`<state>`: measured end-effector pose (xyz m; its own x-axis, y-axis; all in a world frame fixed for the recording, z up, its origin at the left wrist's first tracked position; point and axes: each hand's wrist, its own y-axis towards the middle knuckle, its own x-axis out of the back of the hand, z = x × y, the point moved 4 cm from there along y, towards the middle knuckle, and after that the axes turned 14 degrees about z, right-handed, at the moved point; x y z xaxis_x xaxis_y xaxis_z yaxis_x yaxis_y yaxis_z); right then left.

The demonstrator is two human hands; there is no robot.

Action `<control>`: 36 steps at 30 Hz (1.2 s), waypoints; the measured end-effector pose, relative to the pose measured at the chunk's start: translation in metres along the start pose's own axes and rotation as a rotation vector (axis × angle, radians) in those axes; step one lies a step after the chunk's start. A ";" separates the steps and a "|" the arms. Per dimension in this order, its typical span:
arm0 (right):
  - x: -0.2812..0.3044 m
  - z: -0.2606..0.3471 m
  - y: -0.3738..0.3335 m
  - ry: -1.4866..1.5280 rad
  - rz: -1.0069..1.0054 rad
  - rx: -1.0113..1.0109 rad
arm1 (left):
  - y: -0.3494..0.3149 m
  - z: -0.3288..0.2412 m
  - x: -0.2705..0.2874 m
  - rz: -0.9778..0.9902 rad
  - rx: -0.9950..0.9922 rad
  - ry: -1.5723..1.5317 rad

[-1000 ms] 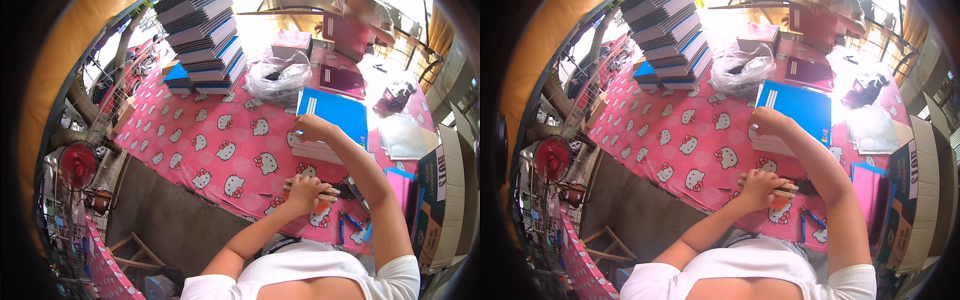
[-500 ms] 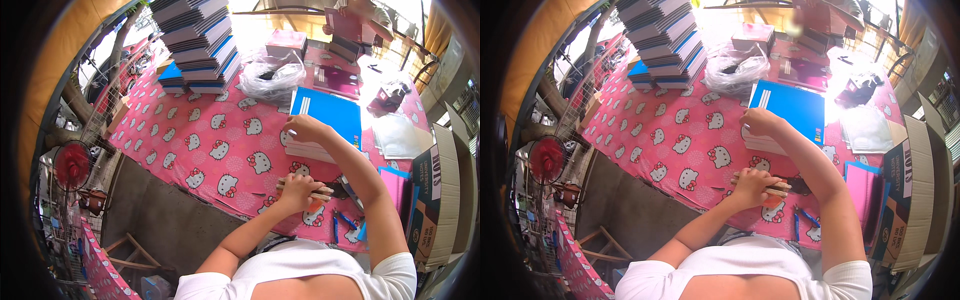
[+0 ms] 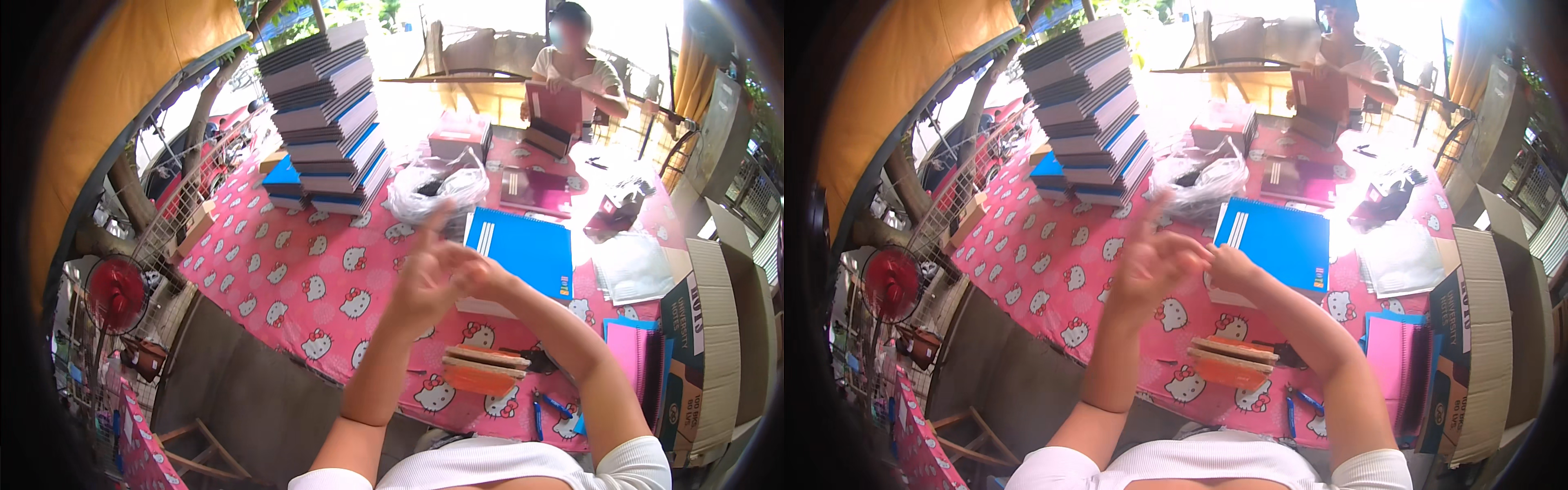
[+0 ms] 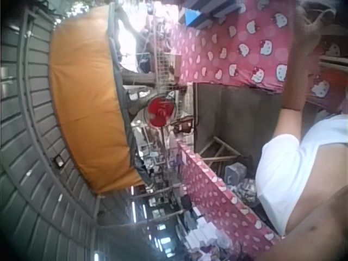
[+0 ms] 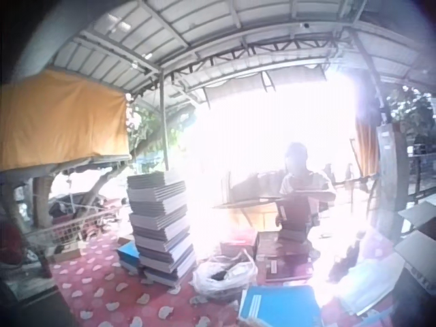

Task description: The person organizes spiral notebooks by color, aligns them into stacks, and places the stacks into a cardboard box.

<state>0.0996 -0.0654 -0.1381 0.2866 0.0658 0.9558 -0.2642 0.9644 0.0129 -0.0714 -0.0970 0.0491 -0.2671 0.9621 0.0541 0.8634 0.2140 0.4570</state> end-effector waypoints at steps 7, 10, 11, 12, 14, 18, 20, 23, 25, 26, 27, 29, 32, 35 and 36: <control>0.040 0.036 -0.002 0.020 0.232 -0.148 | 0.006 0.009 0.023 -0.141 0.052 -0.251; 0.046 0.035 -0.008 0.106 0.051 -0.107 | 0.002 0.069 0.038 -0.376 0.241 -0.388; 0.052 0.022 -0.014 0.228 -0.072 -0.063 | 0.006 0.090 0.039 -0.430 0.281 -0.440; 0.066 0.022 -0.026 0.283 -0.227 0.003 | 0.006 0.110 0.045 -0.498 0.321 -0.485; 0.085 0.020 -0.044 0.308 -0.367 -0.087 | 0.014 0.146 0.049 -0.506 0.460 -0.627; 0.075 0.065 -0.061 0.106 -0.171 -0.018 | 0.030 0.199 0.048 -0.253 0.584 -0.929; 0.059 0.060 -0.076 0.055 -0.168 0.017 | 0.032 0.221 0.044 -0.394 0.637 -0.370; 0.087 0.053 -0.117 0.257 -0.463 -0.116 | 0.036 0.205 0.042 -0.297 0.265 -0.149; 0.100 0.016 -0.168 0.081 -0.890 -0.430 | 0.042 0.182 0.030 -0.258 0.159 -0.168; 0.102 -0.002 -0.194 0.046 -1.068 -0.596 | 0.040 0.165 0.028 -0.243 0.107 -0.172; 0.095 -0.024 -0.209 0.328 -1.092 -0.670 | 0.039 0.155 0.029 -0.210 0.103 -0.145; 0.083 -0.047 -0.208 0.939 -0.927 -0.305 | 0.036 0.163 0.039 -0.186 0.093 -0.107; 0.081 -0.041 -0.200 0.899 -0.920 -0.358 | 0.031 0.174 0.057 -0.156 0.068 0.107; 0.071 -0.039 -0.189 0.864 -0.902 -0.377 | 0.029 0.186 0.060 -0.219 0.064 0.215; 0.064 -0.040 -0.187 0.865 -0.897 -0.366 | 0.030 0.188 0.057 -0.255 0.065 0.221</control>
<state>0.2042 -0.2310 -0.0907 0.7653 -0.6247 0.1551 0.5546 0.7623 0.3335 0.0196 -0.0039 -0.1016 -0.5576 0.8183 0.1395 0.7806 0.4598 0.4233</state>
